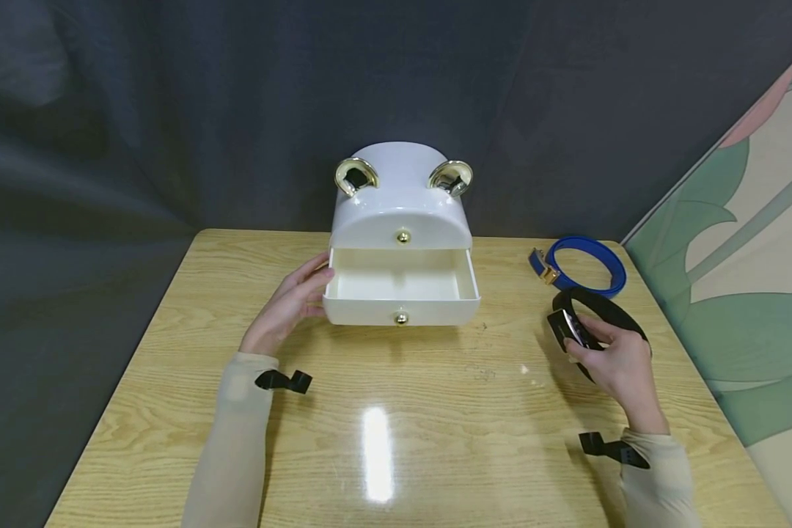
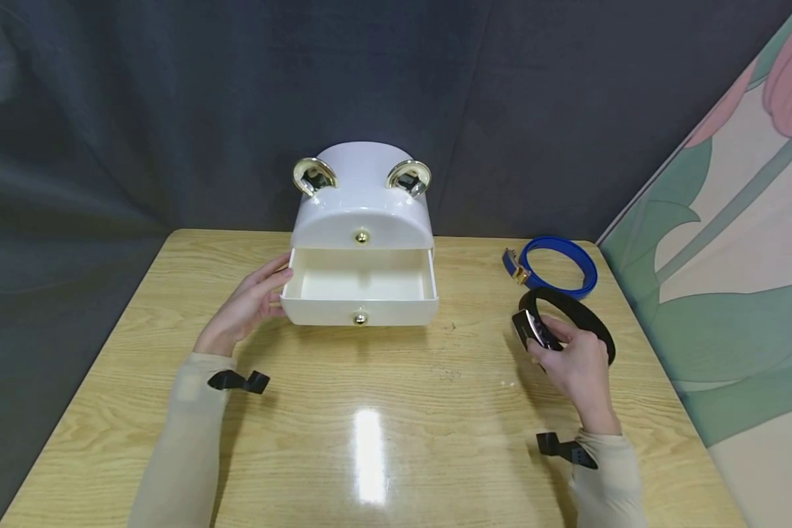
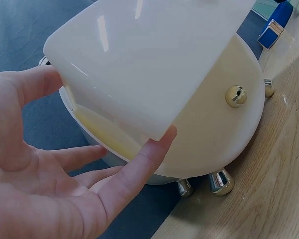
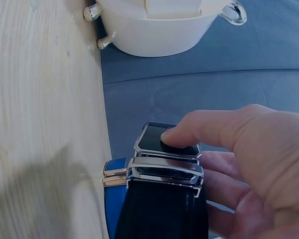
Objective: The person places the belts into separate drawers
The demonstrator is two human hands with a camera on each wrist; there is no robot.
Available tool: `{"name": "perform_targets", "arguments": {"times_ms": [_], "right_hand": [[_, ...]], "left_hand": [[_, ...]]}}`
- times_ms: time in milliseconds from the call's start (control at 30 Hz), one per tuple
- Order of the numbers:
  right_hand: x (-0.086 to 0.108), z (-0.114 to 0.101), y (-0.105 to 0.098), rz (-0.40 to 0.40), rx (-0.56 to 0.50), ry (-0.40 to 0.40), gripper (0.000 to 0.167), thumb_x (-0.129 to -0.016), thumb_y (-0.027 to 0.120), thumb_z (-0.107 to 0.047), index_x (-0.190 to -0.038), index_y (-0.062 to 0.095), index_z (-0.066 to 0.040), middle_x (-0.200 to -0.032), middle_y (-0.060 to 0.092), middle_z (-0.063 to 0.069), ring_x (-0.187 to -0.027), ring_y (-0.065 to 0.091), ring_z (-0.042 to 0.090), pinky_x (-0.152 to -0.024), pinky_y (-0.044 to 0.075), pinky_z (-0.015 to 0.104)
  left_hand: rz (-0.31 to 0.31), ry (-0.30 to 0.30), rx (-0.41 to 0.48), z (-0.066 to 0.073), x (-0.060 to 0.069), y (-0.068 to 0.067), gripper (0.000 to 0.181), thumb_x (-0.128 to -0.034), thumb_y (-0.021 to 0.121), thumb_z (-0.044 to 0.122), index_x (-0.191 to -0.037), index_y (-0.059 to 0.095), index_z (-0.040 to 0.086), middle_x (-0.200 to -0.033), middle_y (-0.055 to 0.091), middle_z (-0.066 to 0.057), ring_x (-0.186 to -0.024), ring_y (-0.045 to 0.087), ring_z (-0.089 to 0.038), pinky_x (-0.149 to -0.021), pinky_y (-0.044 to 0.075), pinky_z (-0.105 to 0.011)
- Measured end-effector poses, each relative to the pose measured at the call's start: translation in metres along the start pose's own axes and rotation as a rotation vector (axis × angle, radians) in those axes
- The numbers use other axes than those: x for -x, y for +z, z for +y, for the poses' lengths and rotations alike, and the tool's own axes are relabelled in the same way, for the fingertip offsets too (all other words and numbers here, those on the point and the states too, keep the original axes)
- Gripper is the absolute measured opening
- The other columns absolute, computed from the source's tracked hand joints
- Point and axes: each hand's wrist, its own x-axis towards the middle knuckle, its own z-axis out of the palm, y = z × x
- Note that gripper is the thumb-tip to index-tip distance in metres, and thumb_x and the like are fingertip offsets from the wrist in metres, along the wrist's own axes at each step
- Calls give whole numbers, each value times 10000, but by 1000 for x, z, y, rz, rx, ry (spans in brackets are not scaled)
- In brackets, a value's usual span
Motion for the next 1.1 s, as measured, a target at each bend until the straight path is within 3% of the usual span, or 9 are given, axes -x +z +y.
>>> {"name": "perform_targets", "arguments": {"times_ms": [300,567,800,933,1033,1100], "right_hand": [[2,-6,-4,-5,-28,-3,499,-915,822,-139,-1352,693,65,-1212,727,328,-1042,730,492,-549,479,160],[4,-12,-11,10,-32,-26,495,-910,824,-138,-1347,700,58,-1214,728,318,-1069,710,485,-590,449,106],[5,-17,-14,8,-24,-1,514,-916,821,-170,-1373,694,28,-1239,725,300,-1055,689,415,-558,454,174],[5,-19,-15,9,-32,8,511,-915,830,-190,-1371,706,2,-1236,733,286,-980,685,219,-561,464,174],[6,-20,-16,6,-49,7,513,-916,836,-201,-1378,708,-18,-1262,730,265,-923,572,-83,-556,471,170],[7,-22,-17,3,-64,0,516,-917,836,-196,-1383,705,-19,-1280,723,260,-912,496,-207,-562,473,157]], "left_hand": [[-4,-9,-11,0,0,-1,696,-1122,509,406,-1718,223,190,-1580,491,-253,-1031,732,-115,-872,609,-305],[-7,-10,-14,2,1,0,690,-1128,493,400,-1721,210,191,-1583,489,-242,-1028,731,-112,-877,609,-313],[-10,-10,-29,2,1,1,691,-1131,480,397,-1723,197,181,-1587,483,-255,-1036,722,-113,-885,604,-317],[-11,-11,-34,3,2,1,688,-1131,476,402,-1723,198,188,-1588,485,-246,-1057,716,-119,-883,603,-315],[-13,-10,-32,3,2,0,688,-1132,475,399,-1724,193,190,-1615,464,-229,-1066,712,-113,-879,602,-309],[-13,-10,-29,3,1,0,687,-1132,477,397,-1724,194,192,-1636,445,-211,-1067,710,-104,-871,601,-302]]}}
